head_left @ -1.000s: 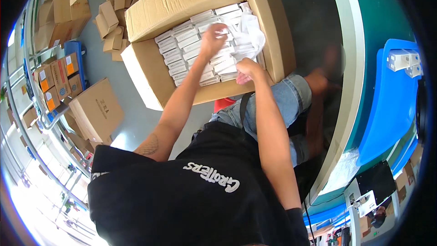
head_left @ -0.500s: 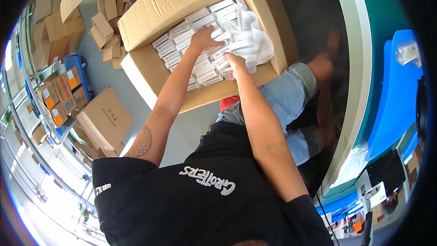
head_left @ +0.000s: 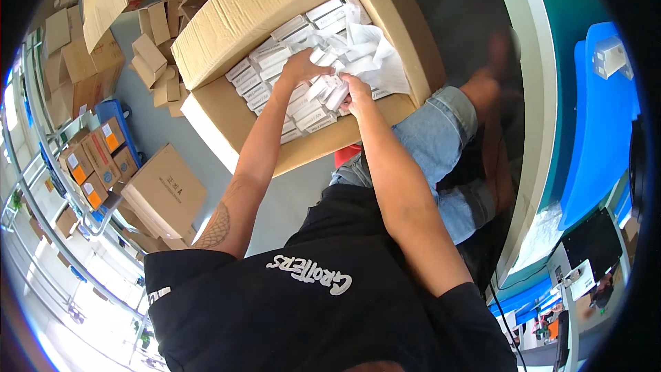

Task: Apply labels or stamps to small white boxes and pack them into a larger shipping container.

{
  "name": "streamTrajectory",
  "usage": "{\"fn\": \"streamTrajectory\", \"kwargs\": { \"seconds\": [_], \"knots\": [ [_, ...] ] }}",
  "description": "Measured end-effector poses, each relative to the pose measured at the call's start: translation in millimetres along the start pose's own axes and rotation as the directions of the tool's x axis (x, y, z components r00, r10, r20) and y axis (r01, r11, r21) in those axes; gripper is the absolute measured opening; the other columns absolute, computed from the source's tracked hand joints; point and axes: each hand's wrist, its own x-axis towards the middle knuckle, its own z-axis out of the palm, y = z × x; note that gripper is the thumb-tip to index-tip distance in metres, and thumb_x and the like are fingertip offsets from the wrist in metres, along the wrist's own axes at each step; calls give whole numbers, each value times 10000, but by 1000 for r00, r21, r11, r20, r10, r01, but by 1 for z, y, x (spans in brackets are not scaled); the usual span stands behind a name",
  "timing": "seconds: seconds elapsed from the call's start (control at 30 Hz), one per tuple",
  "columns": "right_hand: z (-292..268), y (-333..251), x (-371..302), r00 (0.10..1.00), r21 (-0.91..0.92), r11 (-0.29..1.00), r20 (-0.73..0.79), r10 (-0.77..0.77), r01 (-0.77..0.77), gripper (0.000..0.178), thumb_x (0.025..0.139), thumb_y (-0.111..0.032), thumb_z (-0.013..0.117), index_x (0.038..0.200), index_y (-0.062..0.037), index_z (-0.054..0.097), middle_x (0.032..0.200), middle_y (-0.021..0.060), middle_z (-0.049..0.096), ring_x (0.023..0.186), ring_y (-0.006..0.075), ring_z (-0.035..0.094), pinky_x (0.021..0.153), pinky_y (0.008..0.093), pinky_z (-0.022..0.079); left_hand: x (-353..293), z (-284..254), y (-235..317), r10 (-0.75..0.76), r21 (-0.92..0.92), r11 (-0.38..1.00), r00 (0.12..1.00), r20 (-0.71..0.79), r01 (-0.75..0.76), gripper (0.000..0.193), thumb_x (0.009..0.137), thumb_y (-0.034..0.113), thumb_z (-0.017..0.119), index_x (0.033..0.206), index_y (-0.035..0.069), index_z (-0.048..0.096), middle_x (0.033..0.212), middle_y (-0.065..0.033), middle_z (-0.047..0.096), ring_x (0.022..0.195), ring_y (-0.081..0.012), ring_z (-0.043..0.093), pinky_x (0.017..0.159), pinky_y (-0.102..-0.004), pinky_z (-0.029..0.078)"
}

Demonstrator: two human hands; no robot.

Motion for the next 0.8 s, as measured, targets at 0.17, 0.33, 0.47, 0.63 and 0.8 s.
{"fn": "streamTrajectory", "kwargs": {
  "seconds": [0.17, 0.33, 0.47, 0.63, 0.8],
  "knots": [
    [6, -1, -12, 982, -151, 973, 49, 184, -175, 676, 942, -626, 707, 1388, -130, 601, 1288, 172, 655, 1141, 391, 643, 1024, 696, 433, -11, 5, -15, 85, 12, 996, 995, -58, -84, 1007, 618, 632, 893, 1326, -49, 673, 1323, -284, 639, 1248, -431, 615, 1025, -453, 524],
    [-3, -10, -15, 967, 30, 990, 220, 127, -137, 673, 973, -637, 642, 1378, -101, 597, 1305, 187, 643, 1164, 402, 644, 1008, 703, 466, -42, 18, 8, 104, -77, 990, 981, -163, -118, 765, 681, 511, 924, 1244, 39, 711, 1206, -287, 665, 1118, -403, 649, 984, -461, 511],
    [2, -8, -17, 948, -66, 977, 236, 215, -205, 534, 977, -462, 664, 1298, -39, 605, 1204, 200, 671, 983, 386, 701, 838, 601, 599, -54, 27, 19, 6, -65, 998, 979, -206, -20, 631, 736, 415, 873, 1192, 34, 662, 1164, -260, 660, 1051, -441, 673, 913, -504, 536],
    [-7, -4, -8, 916, -145, 969, 322, 238, -201, 482, 977, -305, 615, 1316, 28, 533, 1187, 249, 645, 1026, 410, 699, 710, 573, 644, -57, 43, 27, -76, -124, 992, 926, -370, 31, 683, 737, 390, 858, 1228, -11, 604, 1149, -267, 668, 1092, -463, 662, 950, -512, 535],
    [6, -1, 1, 987, -61, 998, 158, 8, 2, 412, 955, -215, 602, 1294, 18, 584, 1144, 193, 666, 964, 344, 690, 856, 512, 601, -38, 45, 11, 13, -147, 987, 934, -356, -70, 740, 721, 397, 853, 1287, 1, 590, 1221, -261, 672, 1121, -457, 667, 964, -517, 542]
  ]
}}
